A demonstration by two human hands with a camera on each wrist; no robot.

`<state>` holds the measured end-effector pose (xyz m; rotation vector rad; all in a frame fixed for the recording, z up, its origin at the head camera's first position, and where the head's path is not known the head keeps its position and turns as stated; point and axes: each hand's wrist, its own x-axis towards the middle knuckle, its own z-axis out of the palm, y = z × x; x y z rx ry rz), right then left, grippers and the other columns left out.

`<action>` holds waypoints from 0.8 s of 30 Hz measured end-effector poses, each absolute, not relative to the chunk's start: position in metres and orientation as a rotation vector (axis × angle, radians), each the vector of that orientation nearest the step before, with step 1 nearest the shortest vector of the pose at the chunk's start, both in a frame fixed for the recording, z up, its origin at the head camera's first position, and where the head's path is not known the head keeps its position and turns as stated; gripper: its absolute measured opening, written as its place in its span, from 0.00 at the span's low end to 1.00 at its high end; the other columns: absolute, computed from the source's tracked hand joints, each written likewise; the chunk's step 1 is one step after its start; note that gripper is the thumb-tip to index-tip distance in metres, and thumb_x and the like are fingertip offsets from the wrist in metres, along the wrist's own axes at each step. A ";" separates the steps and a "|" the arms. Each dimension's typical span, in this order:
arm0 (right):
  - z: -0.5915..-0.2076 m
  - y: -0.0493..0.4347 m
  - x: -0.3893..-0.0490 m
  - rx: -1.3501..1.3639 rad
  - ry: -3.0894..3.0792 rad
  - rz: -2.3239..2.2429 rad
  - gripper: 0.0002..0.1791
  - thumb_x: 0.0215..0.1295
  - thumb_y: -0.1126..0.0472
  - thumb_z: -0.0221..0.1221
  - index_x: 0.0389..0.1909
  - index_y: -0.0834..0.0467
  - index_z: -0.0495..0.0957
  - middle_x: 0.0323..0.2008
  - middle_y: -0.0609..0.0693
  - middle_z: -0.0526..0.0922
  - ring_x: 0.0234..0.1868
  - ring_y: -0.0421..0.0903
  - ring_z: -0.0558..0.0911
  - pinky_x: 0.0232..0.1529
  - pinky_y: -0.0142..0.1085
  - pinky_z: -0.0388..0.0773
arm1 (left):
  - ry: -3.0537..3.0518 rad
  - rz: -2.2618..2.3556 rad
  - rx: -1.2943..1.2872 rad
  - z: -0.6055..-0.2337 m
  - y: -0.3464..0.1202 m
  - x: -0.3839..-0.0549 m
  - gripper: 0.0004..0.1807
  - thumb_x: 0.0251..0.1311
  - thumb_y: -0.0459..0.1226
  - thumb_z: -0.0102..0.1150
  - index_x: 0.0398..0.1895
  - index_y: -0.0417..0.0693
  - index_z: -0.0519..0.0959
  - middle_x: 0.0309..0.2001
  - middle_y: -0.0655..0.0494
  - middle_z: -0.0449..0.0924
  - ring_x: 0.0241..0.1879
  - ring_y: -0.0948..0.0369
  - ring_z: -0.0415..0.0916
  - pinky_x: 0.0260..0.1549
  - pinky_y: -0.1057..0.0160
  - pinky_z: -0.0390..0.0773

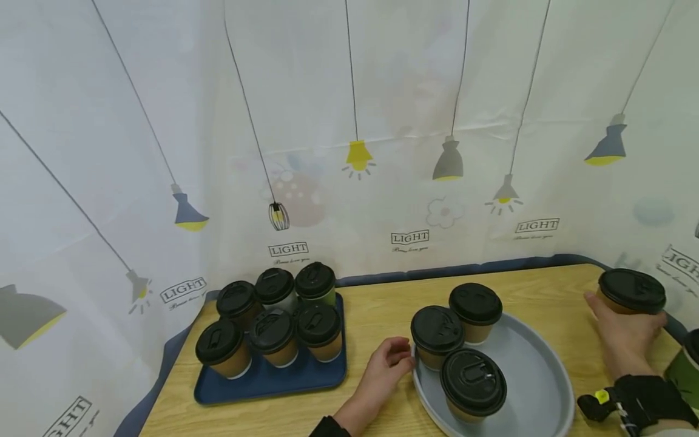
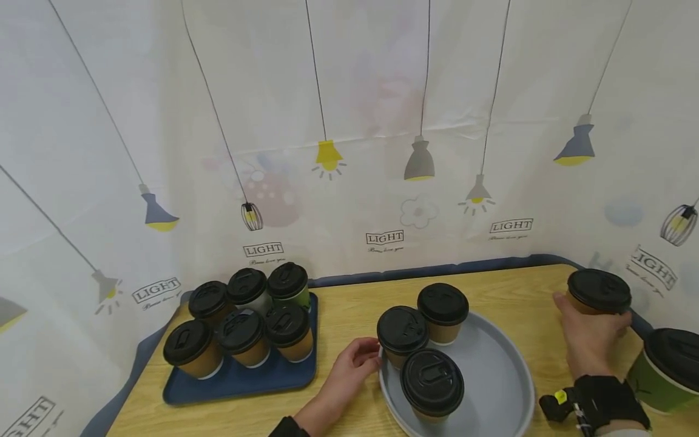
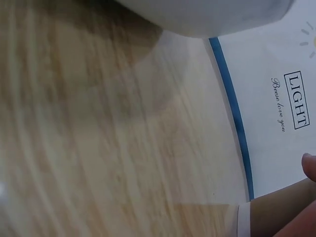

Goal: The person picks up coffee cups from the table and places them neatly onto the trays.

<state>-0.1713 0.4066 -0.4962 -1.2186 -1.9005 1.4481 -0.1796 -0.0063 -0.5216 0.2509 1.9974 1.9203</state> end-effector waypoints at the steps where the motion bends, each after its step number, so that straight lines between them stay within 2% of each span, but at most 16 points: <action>1: -0.497 0.406 -0.173 -1.219 -1.887 1.447 0.61 0.67 0.42 0.61 0.82 0.58 0.27 0.81 0.64 0.38 0.82 0.56 0.43 0.80 0.50 0.43 | 1.992 1.926 0.251 -0.522 -0.006 -0.179 0.24 0.68 0.36 0.63 0.65 0.37 0.73 0.58 0.51 0.78 0.58 0.57 0.77 0.56 0.57 0.78; 9: -0.504 0.408 -0.177 -1.195 -1.885 1.408 0.57 0.69 0.48 0.60 0.82 0.58 0.29 0.81 0.63 0.39 0.82 0.55 0.43 0.81 0.48 0.41 | 1.968 1.932 0.231 -0.527 -0.008 -0.175 0.24 0.68 0.35 0.63 0.65 0.37 0.73 0.58 0.51 0.78 0.58 0.56 0.77 0.56 0.57 0.79; 18: -0.503 0.418 -0.177 -1.108 -1.857 1.383 0.48 0.74 0.53 0.55 0.83 0.47 0.34 0.82 0.55 0.45 0.82 0.50 0.48 0.80 0.47 0.45 | 1.929 1.955 0.278 -0.526 -0.001 -0.181 0.24 0.69 0.38 0.63 0.65 0.38 0.74 0.60 0.51 0.77 0.61 0.54 0.76 0.58 0.55 0.78; 24: -0.499 0.410 -0.180 -1.084 -1.895 1.441 0.47 0.73 0.52 0.57 0.83 0.46 0.38 0.80 0.54 0.51 0.80 0.51 0.54 0.79 0.47 0.50 | 1.939 1.940 0.245 -0.526 -0.009 -0.182 0.24 0.69 0.37 0.62 0.65 0.38 0.74 0.61 0.51 0.77 0.61 0.54 0.76 0.58 0.54 0.78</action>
